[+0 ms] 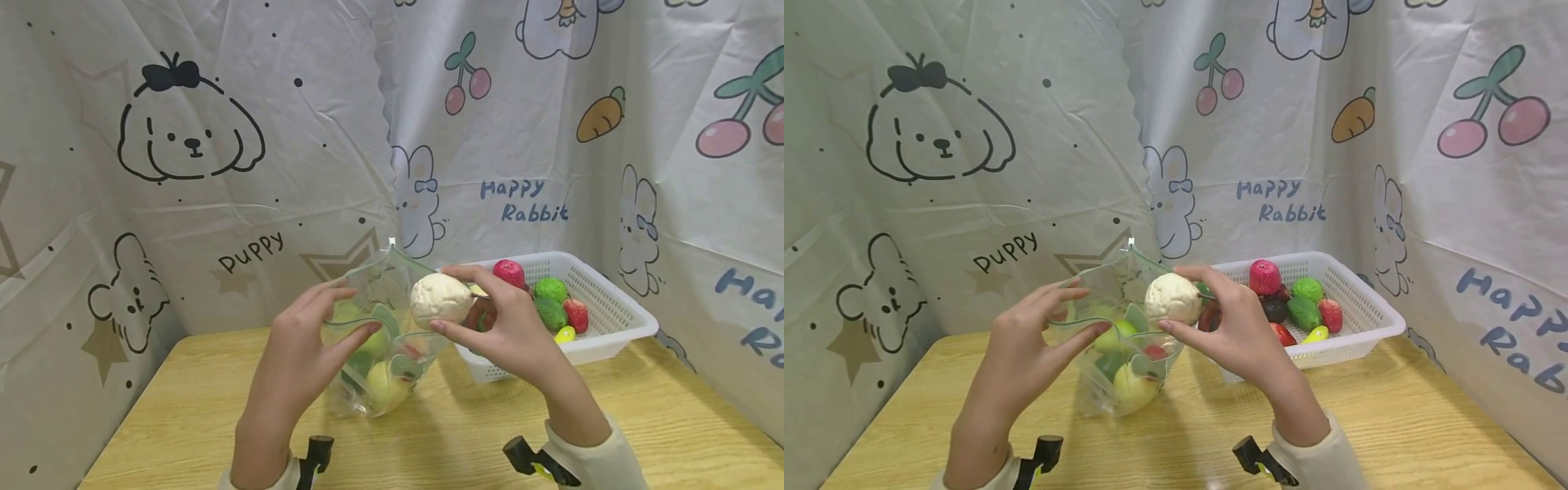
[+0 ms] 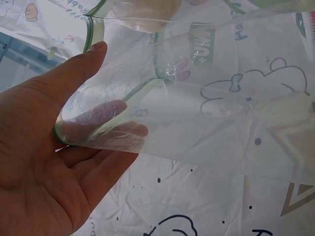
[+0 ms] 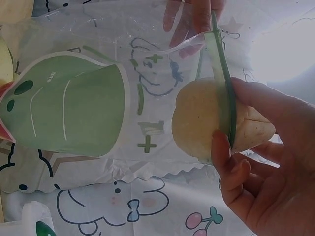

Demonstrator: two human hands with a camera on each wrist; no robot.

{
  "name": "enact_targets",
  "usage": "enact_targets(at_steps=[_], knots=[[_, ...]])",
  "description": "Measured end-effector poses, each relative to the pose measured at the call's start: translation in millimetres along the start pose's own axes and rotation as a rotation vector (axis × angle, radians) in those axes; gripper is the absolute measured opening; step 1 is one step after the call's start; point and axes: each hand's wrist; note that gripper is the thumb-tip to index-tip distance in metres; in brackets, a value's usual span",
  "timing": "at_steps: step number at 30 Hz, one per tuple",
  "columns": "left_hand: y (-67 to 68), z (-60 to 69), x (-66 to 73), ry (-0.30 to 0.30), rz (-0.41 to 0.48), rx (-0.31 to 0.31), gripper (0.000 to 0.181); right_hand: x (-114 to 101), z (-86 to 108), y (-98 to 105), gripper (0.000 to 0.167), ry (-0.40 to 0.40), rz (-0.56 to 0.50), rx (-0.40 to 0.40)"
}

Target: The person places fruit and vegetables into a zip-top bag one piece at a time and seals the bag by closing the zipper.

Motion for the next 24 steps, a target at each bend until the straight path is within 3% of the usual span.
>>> enact_targets(at_steps=[12,24], knots=[[-0.1,-0.4,0.5,0.001,-0.003,-0.005,0.049,-0.9,-0.7,-0.1,0.058,-0.018,-0.015,-0.012],[-0.1,0.4,-0.3,0.02,-0.001,-0.01,0.05,0.7,-0.9,-0.8,0.048,0.021,0.01,-0.025]])
Point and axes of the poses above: each hand's wrist, its own z-axis away from the middle knuckle, its own y-axis out of the back of the hand, x = y × z, and after that the axes turned 8 degrees about -y, right-handed
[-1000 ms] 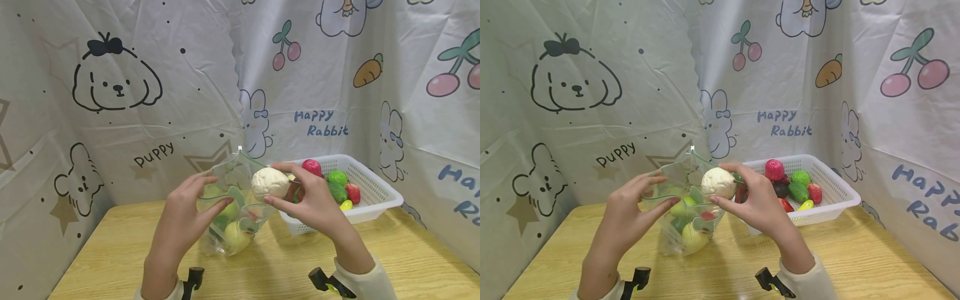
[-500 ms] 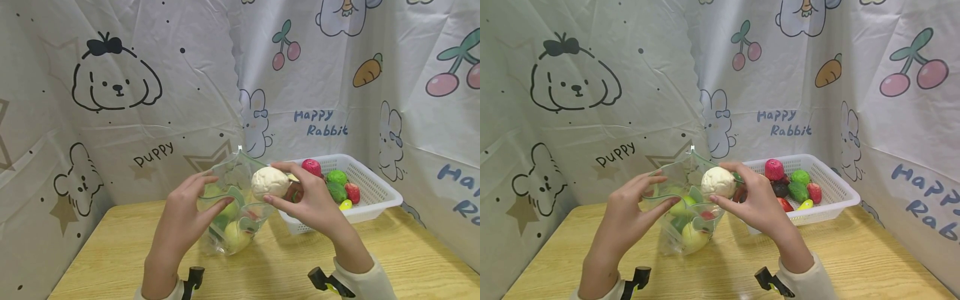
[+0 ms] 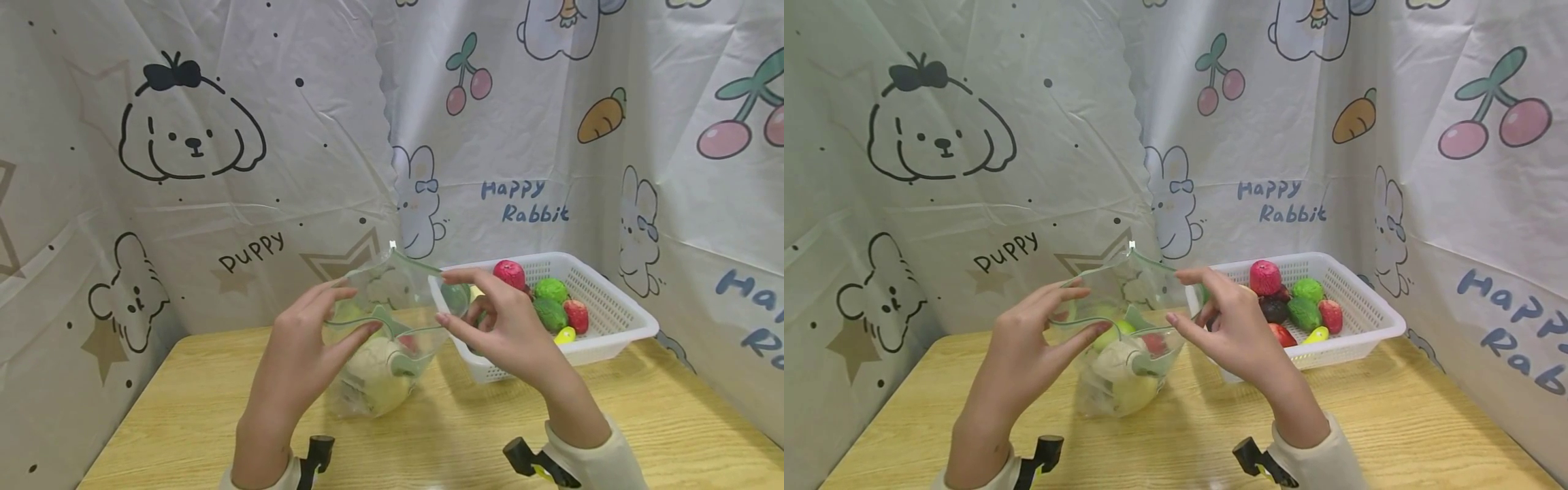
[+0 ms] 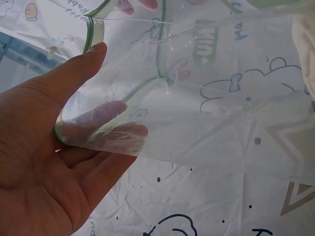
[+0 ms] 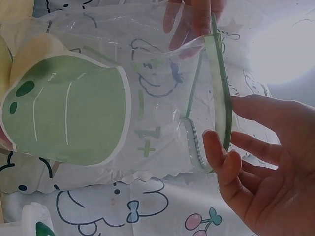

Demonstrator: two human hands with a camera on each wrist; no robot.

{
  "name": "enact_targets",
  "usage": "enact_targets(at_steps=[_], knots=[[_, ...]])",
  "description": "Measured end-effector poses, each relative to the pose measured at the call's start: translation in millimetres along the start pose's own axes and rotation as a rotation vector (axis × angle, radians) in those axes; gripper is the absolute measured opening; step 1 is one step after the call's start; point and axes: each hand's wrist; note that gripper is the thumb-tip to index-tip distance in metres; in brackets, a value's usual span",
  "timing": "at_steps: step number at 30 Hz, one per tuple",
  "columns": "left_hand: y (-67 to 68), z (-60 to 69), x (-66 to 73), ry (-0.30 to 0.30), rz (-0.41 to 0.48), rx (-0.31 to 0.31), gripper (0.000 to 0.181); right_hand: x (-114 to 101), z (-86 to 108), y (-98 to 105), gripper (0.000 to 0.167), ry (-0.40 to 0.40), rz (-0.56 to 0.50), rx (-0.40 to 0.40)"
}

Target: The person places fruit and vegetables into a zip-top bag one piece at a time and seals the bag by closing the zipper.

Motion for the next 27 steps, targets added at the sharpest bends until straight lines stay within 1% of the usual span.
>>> enact_targets(at_steps=[4,12,19,22,24,27], knots=[[0.5,0.3,0.1,0.0,-0.002,0.008,0.049,-0.3,0.3,-0.8,0.044,0.016,0.009,0.001],[2.0,0.8,0.8,0.014,0.008,-0.001,0.049,-2.1,0.6,-0.3,0.041,0.027,0.014,-0.011],[2.6,0.2,0.6,0.023,0.012,-0.009,0.05,-0.5,1.2,0.2,0.038,0.045,0.012,-0.053],[2.9,-0.3,0.3,0.031,0.013,-0.012,0.05,0.4,0.7,-0.7,0.032,0.06,-0.007,-0.076],[3.2,-0.8,0.0,0.041,0.012,-0.008,0.053,0.6,0.4,-2.2,0.029,0.071,-0.039,-0.085],[3.6,-1.2,-0.4,0.084,0.002,0.022,0.061,0.3,-0.1,-5.3,0.027,0.091,-0.091,-0.076]])
Point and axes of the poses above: each hand's wrist, its own z-axis away from the middle knuckle, its own y-axis out of the back of the hand, x = y × z, and after that the axes turned 8 degrees about -y, right-handed
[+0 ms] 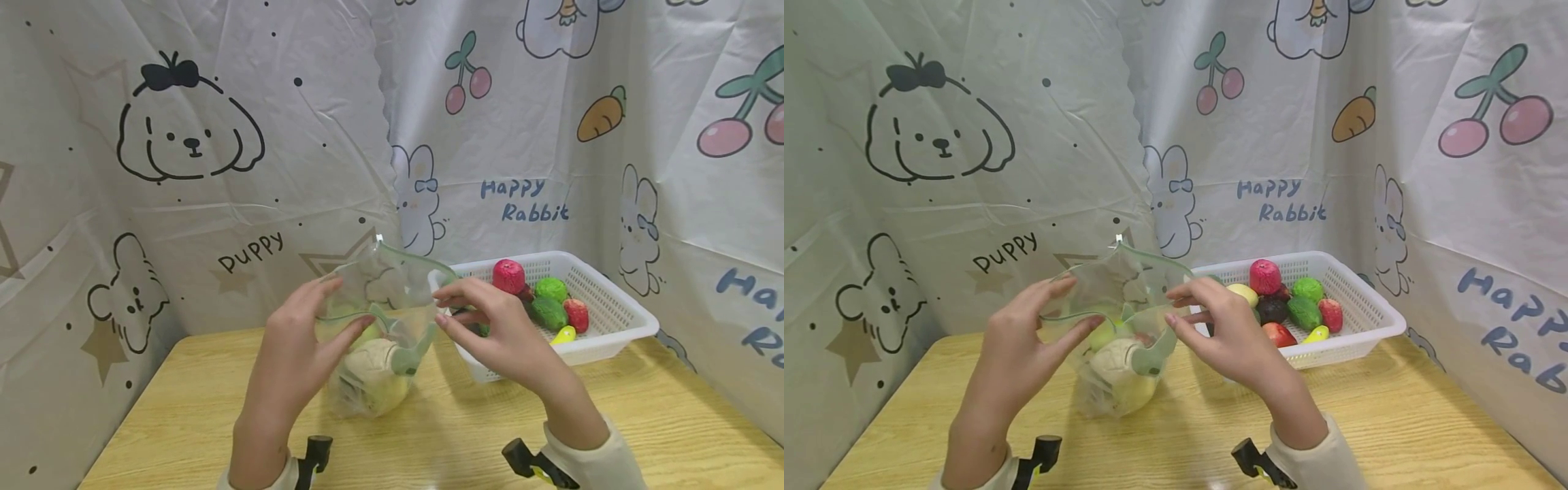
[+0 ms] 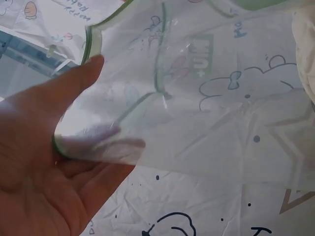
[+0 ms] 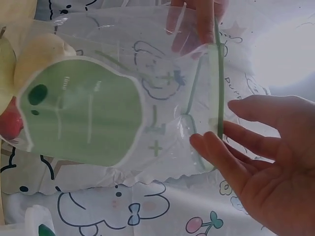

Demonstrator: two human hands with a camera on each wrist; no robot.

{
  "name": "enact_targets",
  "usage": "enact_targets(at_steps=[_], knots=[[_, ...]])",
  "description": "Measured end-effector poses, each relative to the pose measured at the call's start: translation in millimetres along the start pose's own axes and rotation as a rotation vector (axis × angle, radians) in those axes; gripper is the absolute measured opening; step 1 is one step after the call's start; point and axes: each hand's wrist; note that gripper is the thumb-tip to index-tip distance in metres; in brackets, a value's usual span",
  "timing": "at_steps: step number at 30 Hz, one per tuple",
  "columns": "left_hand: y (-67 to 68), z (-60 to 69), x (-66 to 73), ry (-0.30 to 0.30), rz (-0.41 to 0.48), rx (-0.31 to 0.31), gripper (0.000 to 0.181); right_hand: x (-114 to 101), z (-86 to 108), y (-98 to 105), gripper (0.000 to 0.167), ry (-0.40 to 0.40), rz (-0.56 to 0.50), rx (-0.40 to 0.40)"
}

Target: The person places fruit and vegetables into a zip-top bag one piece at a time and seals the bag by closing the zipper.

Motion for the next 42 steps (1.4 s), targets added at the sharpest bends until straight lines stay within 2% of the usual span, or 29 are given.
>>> enact_targets(at_steps=[7,11,14,19,22,28,36,42], knots=[[-1.2,-0.8,0.0,0.175,-0.002,0.153,0.072,-1,-0.5,-5,0.031,0.05,-0.024,0.017],[-2.1,-0.9,-0.4,0.228,0.004,0.195,0.069,-2,0.1,-8,0.032,0.086,-0.001,-0.003],[-2.1,-0.9,-1.6,0.221,0.006,0.205,0.062,-3,0.7,-9,0.032,0.096,0.001,-0.017],[-1.4,-0.4,-3.1,0.159,0.021,0.184,0.058,-3,0.9,-6,0.029,0.103,0.02,-0.009],[-1.4,0.0,-3.6,0.132,0.031,0.174,0.062,-2,0.8,-1,0.028,0.118,0.044,0.021],[-1.3,0.3,-4.1,0.119,0.036,0.163,0.067,3,0.6,11,0.029,0.124,0.083,0.104],[-1.7,-0.4,-2.4,0.127,0.041,0.136,0.072,17,0.6,31,0.026,0.053,0.158,0.162],[-2.7,-0.7,-1.8,0.115,0.038,0.123,0.074,34,-1.4,38,0.02,-0.078,0.29,0.16]])
Point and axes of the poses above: each hand's wrist, its own z-axis away from the middle knuckle, its own y-axis out of the back of the hand, x = y × z, and after that the axes turned 8 degrees about -y, right-handed
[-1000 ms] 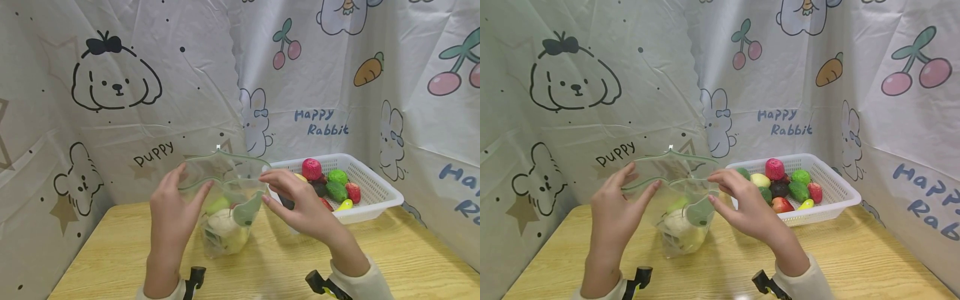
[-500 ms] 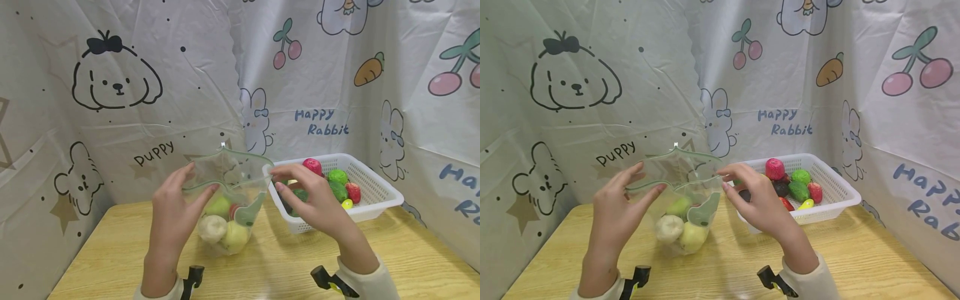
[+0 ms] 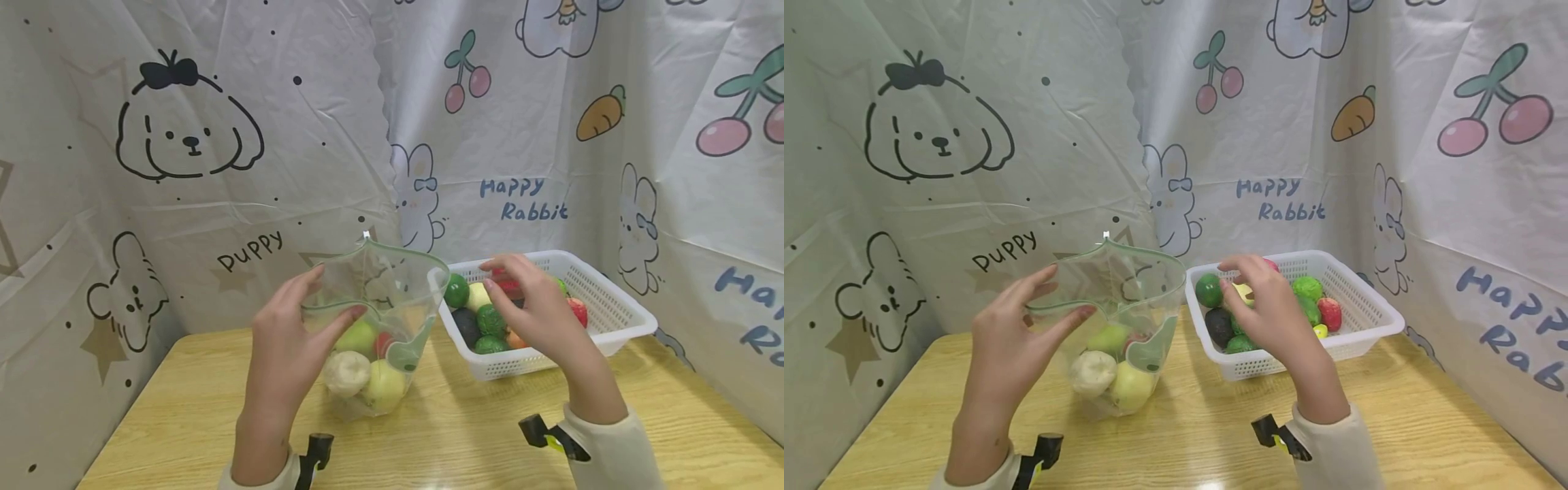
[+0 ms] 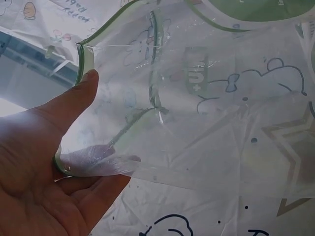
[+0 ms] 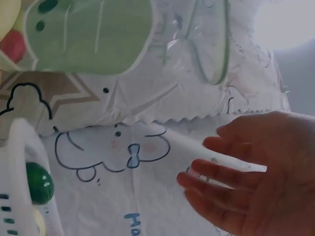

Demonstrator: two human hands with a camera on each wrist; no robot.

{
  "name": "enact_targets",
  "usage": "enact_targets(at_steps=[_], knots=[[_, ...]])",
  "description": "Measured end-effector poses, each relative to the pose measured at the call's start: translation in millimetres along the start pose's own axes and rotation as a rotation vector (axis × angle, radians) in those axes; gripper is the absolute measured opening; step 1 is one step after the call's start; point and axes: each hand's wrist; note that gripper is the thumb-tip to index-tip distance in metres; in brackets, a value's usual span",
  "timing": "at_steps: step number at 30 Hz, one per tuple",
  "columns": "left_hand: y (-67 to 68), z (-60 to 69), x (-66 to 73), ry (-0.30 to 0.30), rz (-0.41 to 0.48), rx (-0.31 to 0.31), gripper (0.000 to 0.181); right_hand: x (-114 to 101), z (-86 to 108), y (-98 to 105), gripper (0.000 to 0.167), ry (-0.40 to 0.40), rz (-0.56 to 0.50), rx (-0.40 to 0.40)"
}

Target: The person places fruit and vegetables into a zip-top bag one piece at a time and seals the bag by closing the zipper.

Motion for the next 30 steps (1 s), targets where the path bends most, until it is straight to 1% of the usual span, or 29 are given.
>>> enact_targets(at_steps=[3,6,8,11,14,16,18,21,26,30], knots=[[-0.5,-0.2,0.0,-0.007,0.006,-0.006,0.074,9,-2.8,-3,0.02,-0.057,0.042,-0.066],[-0.8,-0.1,0.2,-0.009,0.013,-0.017,0.074,20,-5.7,-9,0.02,-0.112,0.079,-0.164],[-0.7,0.2,0.2,-0.01,0.017,-0.025,0.074,28,-7.3,-14,0.02,-0.15,0.114,-0.247],[-0.6,0.4,0.2,-0.017,0.018,-0.036,0.073,41,-8.2,-23,0.021,-0.219,0.162,-0.416],[-0.9,0.4,0.1,-0.031,0.017,-0.043,0.071,54,-6.2,-32,0.034,-0.293,0.234,-0.578],[-1.1,0.5,0.2,-0.04,0.016,-0.046,0.07,61,-4.2,-38,0.043,-0.36,0.263,-0.651],[-1.3,0.6,0.3,-0.046,0.016,-0.05,0.069,67,-2.0,-42,0.049,-0.415,0.273,-0.685],[-1.2,0.3,0.8,-0.056,0.016,-0.055,0.068,72,-0.8,-46,0.051,-0.467,0.247,-0.697],[-0.4,-0.4,0.8,-0.07,0.017,-0.053,0.066,74,-1.5,-52,0.05,-0.485,0.223,-0.728],[0.2,0.4,0.0,-0.068,0.018,-0.051,0.065,77,-1.6,-55,0.048,-0.484,0.214,-0.752]])
Point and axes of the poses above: each hand's wrist, its own z-axis away from the middle knuckle, its own y-axis out of the back of the hand, x = y × z, and after that the axes turned 8 degrees about -y, right-handed
